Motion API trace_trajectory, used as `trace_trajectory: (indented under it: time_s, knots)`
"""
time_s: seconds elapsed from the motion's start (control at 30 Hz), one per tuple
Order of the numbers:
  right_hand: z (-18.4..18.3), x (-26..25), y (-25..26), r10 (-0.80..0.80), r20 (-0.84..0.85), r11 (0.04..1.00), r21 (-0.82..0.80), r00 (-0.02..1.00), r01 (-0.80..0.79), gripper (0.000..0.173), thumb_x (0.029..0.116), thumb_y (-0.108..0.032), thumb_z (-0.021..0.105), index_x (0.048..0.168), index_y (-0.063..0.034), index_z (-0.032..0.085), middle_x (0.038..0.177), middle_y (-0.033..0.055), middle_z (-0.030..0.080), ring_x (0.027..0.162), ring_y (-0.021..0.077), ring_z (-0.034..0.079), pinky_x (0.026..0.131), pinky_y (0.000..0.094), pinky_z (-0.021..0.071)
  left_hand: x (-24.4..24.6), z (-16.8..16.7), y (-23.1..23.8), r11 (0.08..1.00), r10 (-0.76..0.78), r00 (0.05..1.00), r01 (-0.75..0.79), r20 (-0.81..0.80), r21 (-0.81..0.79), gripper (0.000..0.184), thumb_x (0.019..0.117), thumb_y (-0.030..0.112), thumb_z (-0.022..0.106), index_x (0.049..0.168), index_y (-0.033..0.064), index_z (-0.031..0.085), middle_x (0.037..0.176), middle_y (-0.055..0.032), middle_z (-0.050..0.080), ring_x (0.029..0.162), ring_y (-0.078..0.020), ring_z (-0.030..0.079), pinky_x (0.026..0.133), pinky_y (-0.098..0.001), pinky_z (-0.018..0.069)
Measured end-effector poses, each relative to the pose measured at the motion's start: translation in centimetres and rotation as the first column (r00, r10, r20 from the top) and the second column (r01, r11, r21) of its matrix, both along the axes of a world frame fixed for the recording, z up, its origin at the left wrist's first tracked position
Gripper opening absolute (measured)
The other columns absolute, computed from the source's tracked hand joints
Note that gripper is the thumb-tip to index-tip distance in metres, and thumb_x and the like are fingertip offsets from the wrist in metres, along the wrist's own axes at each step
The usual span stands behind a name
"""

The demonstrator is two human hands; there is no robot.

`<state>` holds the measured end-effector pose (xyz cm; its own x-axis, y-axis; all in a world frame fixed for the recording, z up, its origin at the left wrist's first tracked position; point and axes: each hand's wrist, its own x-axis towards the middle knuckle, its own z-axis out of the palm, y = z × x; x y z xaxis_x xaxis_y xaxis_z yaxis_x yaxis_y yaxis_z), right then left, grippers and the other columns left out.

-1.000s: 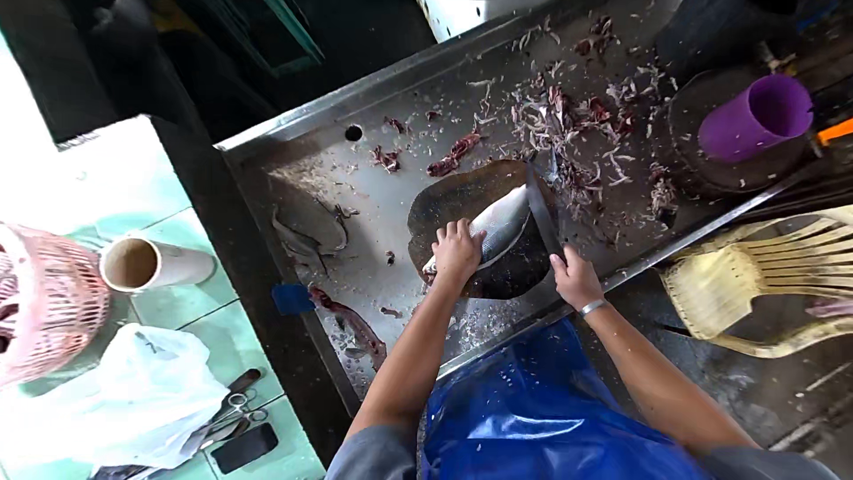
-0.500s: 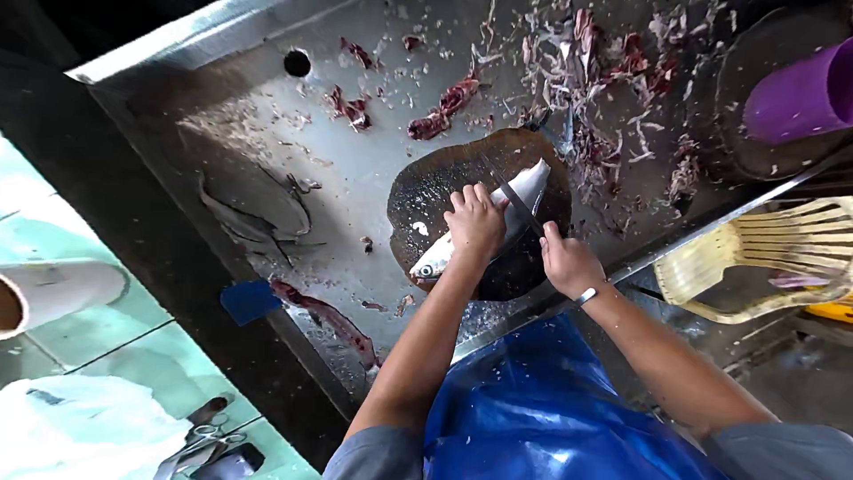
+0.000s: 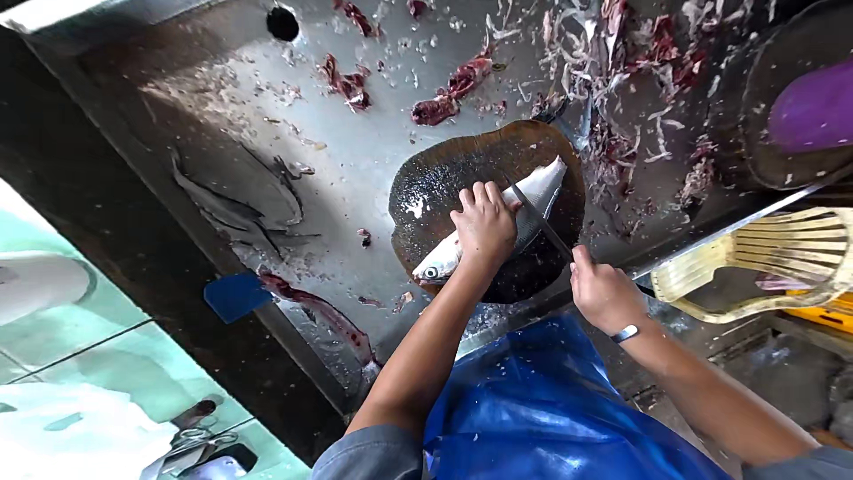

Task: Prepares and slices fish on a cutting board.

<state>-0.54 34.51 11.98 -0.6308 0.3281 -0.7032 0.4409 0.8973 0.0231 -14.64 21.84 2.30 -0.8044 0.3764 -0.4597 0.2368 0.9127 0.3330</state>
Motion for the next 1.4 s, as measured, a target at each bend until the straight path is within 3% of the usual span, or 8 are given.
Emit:
trace_trajectory:
  time_s: [0.4, 0.6, 0.8, 0.93, 1.1, 1.2, 1.3, 1.4]
  knots:
    - [-3.4, -4.4, -1.4, -0.024, -0.166, 1.0, -0.005, 0.986, 0.023, 0.031, 0.112, -0.03, 0.036, 0.134, -0.0094, 0.046, 0.075, 0.0182, 0.065, 0.071, 0.0416, 0.071, 0.055, 0.0568, 0.0558, -0.3, 0.0, 0.1, 1.0, -0.007, 1.0, 0.007, 0.03, 0.023, 0.061, 0.1064, 0.057, 0.039, 0.128, 0.0033, 0.058, 0.129, -0.0198, 0.06, 0.126, -0.0439, 0.055, 0.08, -0.0623, 0.0525]
    - [-0.2, -1.5, -0.5, -0.034, 0.042, 0.999, 0.025, 0.999, 0.033, 0.033, 0.1119, -0.029, 0.038, 0.138, -0.0099, 0.045, 0.087, 0.0199, 0.069, 0.087, 0.0423, 0.073, 0.071, 0.0586, 0.0583, -0.3, 0.1, 0.1, 1.0, -0.021, 0.998, 0.02, 0.052, 0.014, 0.062, 0.1067, 0.057, 0.039, 0.131, 0.0027, 0.057, 0.133, -0.0201, 0.058, 0.129, -0.0446, 0.053, 0.082, -0.0637, 0.0515]
    - [-3.3, -7.8, -1.7, -0.065, -0.087, 0.997, -0.041, 0.994, 0.062, 0.036, 0.112, -0.028, 0.034, 0.142, -0.0111, 0.044, 0.093, 0.0212, 0.071, 0.091, 0.0434, 0.073, 0.071, 0.0602, 0.0583, -0.4, 0.1, 0.3, 1.0, -0.01, 0.999, 0.009, 0.045, 0.02, 0.06, 0.1072, 0.056, 0.039, 0.132, 0.003, 0.056, 0.133, -0.0215, 0.058, 0.129, -0.0462, 0.053, 0.083, -0.0671, 0.0503]
    - [-3.5, -3.8, -0.6, -0.046, -0.18, 0.997, -0.069, 0.983, 0.034, 0.032, 0.1111, -0.029, 0.038, 0.137, -0.011, 0.046, 0.08, 0.0183, 0.067, 0.074, 0.0406, 0.071, 0.06, 0.058, 0.0573, -0.2, 0.2, 0.2, 1.0, -0.007, 0.999, 0.006, 0.034, 0.019, 0.062, 0.1067, 0.056, 0.04, 0.131, 0.0012, 0.056, 0.133, -0.0231, 0.058, 0.128, -0.0475, 0.053, 0.082, -0.0667, 0.0512]
    - [0.4, -0.8, 0.4, -0.021, 0.078, 1.0, -0.006, 0.997, 0.022, 0.035, 0.1119, -0.028, 0.036, 0.14, -0.0102, 0.045, 0.092, 0.0202, 0.07, 0.093, 0.0419, 0.072, 0.077, 0.0591, 0.058, -0.4, 0.2, 0.0, 1.0, -0.013, 0.998, 0.011, 0.068, 0.016, 0.06, 0.1067, 0.055, 0.042, 0.134, 0.0031, 0.056, 0.135, -0.0217, 0.057, 0.13, -0.0472, 0.052, 0.084, -0.0664, 0.0506]
    - [-1.5, -3.7, -0.4, -0.02, -0.022, 1.0, -0.024, 1.0, 0.019, 0.034, 0.1112, -0.027, 0.037, 0.138, -0.0074, 0.046, 0.087, 0.0217, 0.07, 0.085, 0.0438, 0.073, 0.069, 0.0611, 0.058, -0.4, 0.3, 0.1, 0.999, -0.026, 0.997, 0.024, 0.073, 0.024, 0.057, 0.1069, 0.052, 0.043, 0.134, 0.0034, 0.056, 0.136, -0.0207, 0.057, 0.13, -0.0465, 0.051, 0.084, -0.0664, 0.0503]
    - [-3.9, -8.2, -1.7, -0.054, -0.107, 0.997, -0.064, 0.993, 0.048, 0.038, 0.1116, -0.026, 0.036, 0.143, -0.0072, 0.042, 0.096, 0.0238, 0.071, 0.093, 0.0446, 0.073, 0.075, 0.0617, 0.0581, -0.5, 0.0, 0.1, 1.0, -0.007, 0.998, 0.005, 0.067, 0.03, 0.055, 0.1066, 0.05, 0.044, 0.134, 0.0043, 0.056, 0.136, -0.0188, 0.058, 0.13, -0.0449, 0.052, 0.083, -0.0653, 0.0509]
    - [-3.7, -6.4, -1.5, -0.052, -0.141, 0.997, -0.07, 0.989, 0.042, 0.038, 0.1119, -0.027, 0.037, 0.144, -0.0077, 0.041, 0.091, 0.0232, 0.069, 0.086, 0.0439, 0.073, 0.07, 0.0613, 0.0579, -0.4, 0.2, 0.1, 1.0, 0.001, 0.997, -0.002, 0.073, 0.023, 0.056, 0.1064, 0.052, 0.044, 0.132, 0.0044, 0.056, 0.134, -0.0186, 0.058, 0.13, -0.0444, 0.052, 0.082, -0.0643, 0.0513]
